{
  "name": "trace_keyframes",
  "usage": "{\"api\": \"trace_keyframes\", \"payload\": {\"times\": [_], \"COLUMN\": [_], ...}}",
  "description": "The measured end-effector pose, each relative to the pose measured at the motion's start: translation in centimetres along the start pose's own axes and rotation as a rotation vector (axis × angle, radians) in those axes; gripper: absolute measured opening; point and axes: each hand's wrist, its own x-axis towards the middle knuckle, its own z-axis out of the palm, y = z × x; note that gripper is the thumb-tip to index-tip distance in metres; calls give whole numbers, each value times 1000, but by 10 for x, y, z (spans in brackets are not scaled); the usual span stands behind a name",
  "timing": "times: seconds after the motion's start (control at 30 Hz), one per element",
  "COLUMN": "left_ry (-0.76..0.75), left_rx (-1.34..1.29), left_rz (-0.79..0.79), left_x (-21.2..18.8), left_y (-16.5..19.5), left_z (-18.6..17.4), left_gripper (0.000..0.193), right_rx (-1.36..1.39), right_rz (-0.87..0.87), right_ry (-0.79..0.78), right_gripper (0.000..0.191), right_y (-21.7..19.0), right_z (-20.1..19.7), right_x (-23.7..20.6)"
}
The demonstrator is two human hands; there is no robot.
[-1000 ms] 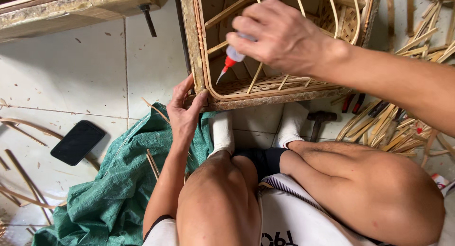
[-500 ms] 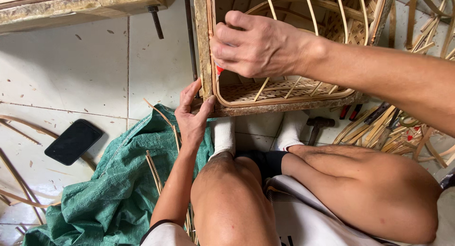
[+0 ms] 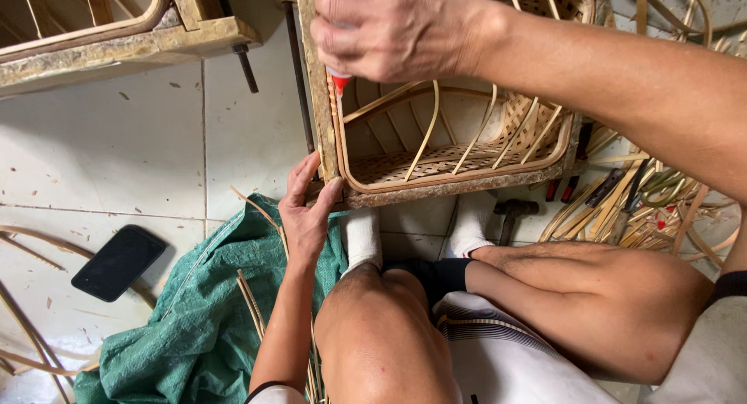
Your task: The person inserts thin wooden strips into a rectangular basket frame, secures them with a hammer, and trims excess with pliers. They apply glue along the rim and continue inserting and adjusting strips to build the basket structure.
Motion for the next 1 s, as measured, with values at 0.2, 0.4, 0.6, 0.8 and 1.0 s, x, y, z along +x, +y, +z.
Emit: {"api": "trace_keyframes", "payload": {"times": [0.2,0.4,0.6,0.8,1.0], "left_ry": [3,12,7,-3,3], "left_rx": [-42,-107,-115,-71,-80], "left_rz": [-13,-76,-74,-28,-96], "left_x": [1,-1,-1,-1,-1], "left_y": [1,0,-1,1,4], "left_z": [1,1,1,1,1], "left_gripper": [51,51,50,52,51], "right_rx": [40,103,-4,-56,-47], "right_rz": [27,28,-17,20,-10], "right_ry": [-6,86,-17,-19,-42], "right_gripper": [13,7,9,15,9], "right_y": [10,0,8,19,19], "right_z": [2,10,13,16,21], "right_x": [-4,-2,-6,-12,-5]}}
